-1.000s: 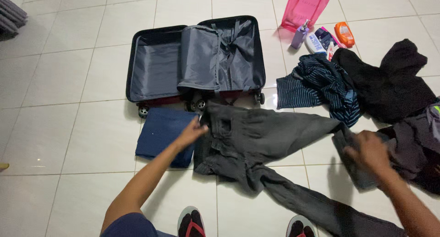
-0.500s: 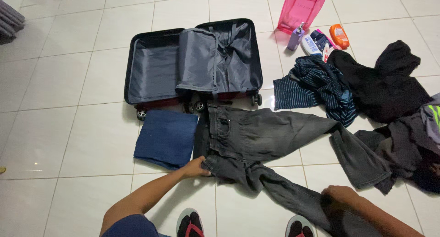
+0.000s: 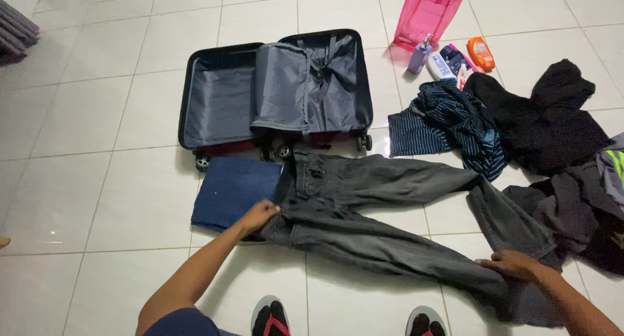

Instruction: The person opens a pink suitcase and lays out two pairs of jeans on the tiled floor. They fold each pair neatly and place them into the suitcase. The person continues folding additional garments and packing them into the suitcase.

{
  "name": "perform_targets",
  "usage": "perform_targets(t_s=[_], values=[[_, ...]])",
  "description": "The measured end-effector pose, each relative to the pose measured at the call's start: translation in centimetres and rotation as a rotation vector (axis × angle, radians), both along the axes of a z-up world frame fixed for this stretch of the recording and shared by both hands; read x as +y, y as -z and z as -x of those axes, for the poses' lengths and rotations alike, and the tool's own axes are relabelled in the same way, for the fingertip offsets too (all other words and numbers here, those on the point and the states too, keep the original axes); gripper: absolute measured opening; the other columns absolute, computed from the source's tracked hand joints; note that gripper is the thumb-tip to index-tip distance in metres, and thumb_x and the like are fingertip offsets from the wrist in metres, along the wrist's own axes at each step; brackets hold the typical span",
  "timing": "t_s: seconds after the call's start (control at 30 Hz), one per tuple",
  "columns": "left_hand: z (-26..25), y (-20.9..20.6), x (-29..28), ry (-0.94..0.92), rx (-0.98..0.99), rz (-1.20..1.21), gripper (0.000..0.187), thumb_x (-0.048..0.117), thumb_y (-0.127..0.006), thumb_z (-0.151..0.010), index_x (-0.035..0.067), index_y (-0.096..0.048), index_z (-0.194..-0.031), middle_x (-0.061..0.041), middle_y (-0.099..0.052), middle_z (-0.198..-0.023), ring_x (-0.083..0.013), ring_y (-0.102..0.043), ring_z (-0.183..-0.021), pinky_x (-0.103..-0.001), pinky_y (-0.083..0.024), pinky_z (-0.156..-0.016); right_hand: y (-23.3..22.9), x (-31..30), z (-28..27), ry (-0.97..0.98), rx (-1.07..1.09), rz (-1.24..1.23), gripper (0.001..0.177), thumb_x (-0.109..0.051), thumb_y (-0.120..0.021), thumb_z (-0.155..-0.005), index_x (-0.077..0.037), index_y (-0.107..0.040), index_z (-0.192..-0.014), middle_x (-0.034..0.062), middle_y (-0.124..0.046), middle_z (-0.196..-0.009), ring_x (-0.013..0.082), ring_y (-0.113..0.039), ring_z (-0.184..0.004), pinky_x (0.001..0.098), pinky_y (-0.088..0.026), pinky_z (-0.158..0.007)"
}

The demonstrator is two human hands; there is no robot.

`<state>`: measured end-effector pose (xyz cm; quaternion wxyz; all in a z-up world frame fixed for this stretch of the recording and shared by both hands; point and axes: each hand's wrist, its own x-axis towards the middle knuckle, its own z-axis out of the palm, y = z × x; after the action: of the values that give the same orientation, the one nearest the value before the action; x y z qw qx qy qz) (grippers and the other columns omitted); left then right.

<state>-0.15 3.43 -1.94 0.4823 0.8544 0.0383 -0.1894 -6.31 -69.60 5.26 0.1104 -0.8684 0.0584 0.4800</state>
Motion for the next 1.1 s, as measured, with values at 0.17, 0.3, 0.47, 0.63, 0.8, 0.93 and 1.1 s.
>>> perform_targets(t_s=[0.17, 0.3, 0.47, 0.63, 0.8, 0.93, 1.1], values=[[3.3, -0.1, -1.2, 0.112, 0.289, -0.103, 0.045, 0.044, -0.064, -0.093, 0.006, -0.073, -0.116, -0.011, -0.074, -0.111, -0.0237, -0.067, -0.105, -0.038, -0.052, -0.095, 1.8, -0.1, 0.6, -0.115, 0.053, 0.097, 0.087, -0.084, -0.049, -0.083, -0.010, -0.078, -0.120, 0.0102, -0.075, -0.117, 0.0249, -0.070, -0.112, 0.0413, -0.053, -0.100], [3.8, -1.9, -1.3, 0.390, -0.180, -0.802, 0.056, 0.048, -0.054, -0.100, 0.013, -0.057, -0.143, -0.014, -0.058, -0.141, -0.0321, -0.056, -0.130, -0.045, -0.049, -0.107, 2.9, 0.0, 1.0, -0.472, 0.045, -0.055, 0.089, -0.084, -0.028, -0.078, -0.036, -0.067, -0.141, 0.0027, -0.060, -0.139, 0.0219, -0.056, -0.131, 0.0420, -0.044, -0.112], [3.1, -3.8, -1.6, 0.699, -0.259, -1.069, 0.066, 0.056, -0.047, -0.100, 0.017, -0.040, -0.154, -0.007, -0.029, -0.164, -0.0297, -0.031, -0.147, -0.069, -0.034, -0.108, 2.3, 0.7, 0.3, -0.094, 0.186, 0.022, 0.103, -0.088, -0.065, -0.067, -0.014, -0.066, -0.140, 0.0100, -0.063, -0.146, 0.0265, -0.058, -0.138, 0.0463, -0.047, -0.117], [2.4, -4.9, -1.7, 0.659, -0.023, -1.099, 0.072, 0.066, -0.041, -0.099, 0.020, -0.040, -0.154, -0.003, -0.027, -0.166, -0.0248, -0.028, -0.151, -0.074, -0.031, -0.109, 1.8, 1.5, 0.4, -0.071, 0.236, -0.023, 0.108, -0.087, -0.067, -0.067, -0.012, -0.060, -0.145, 0.0129, -0.055, -0.154, 0.0306, -0.050, -0.146, 0.0484, -0.040, -0.123], [2.1, -6.0, -1.4, 0.589, 0.039, -1.125, 0.072, 0.069, -0.038, -0.099, 0.019, -0.046, -0.151, -0.002, -0.030, -0.166, -0.0243, -0.033, -0.150, -0.078, -0.031, -0.108, 1.9, 1.1, 0.2, -0.043, 0.250, 0.018, 0.109, -0.086, -0.066, -0.069, -0.010, -0.056, -0.148, 0.0150, -0.052, -0.155, 0.0328, -0.049, -0.147, 0.0490, -0.041, -0.122], [2.0, -6.1, -1.2, 0.549, 0.125, -1.173, 0.074, 0.071, -0.037, -0.101, 0.019, -0.046, -0.153, 0.000, -0.039, -0.162, -0.0229, -0.039, -0.149, -0.079, -0.030, -0.110, 1.9, 0.6, 1.2, -0.063, 0.174, 0.001, 0.103, -0.085, -0.069, -0.073, -0.009, -0.060, -0.143, 0.0161, -0.058, -0.149, 0.0318, -0.056, -0.139, 0.0465, -0.046, -0.118], [1.2, -6.1, -0.7, 0.492, 0.270, -1.184, 0.077, 0.071, -0.037, -0.098, 0.023, -0.032, -0.157, 0.004, -0.018, -0.168, -0.0286, -0.021, -0.153, -0.081, -0.023, -0.108, 2.4, 0.4, 0.7, -0.059, -0.027, 0.030, 0.079, -0.078, -0.059, -0.080, -0.015, -0.075, -0.124, 0.0101, -0.073, -0.125, 0.0264, -0.070, -0.114, 0.0430, -0.058, -0.101]])
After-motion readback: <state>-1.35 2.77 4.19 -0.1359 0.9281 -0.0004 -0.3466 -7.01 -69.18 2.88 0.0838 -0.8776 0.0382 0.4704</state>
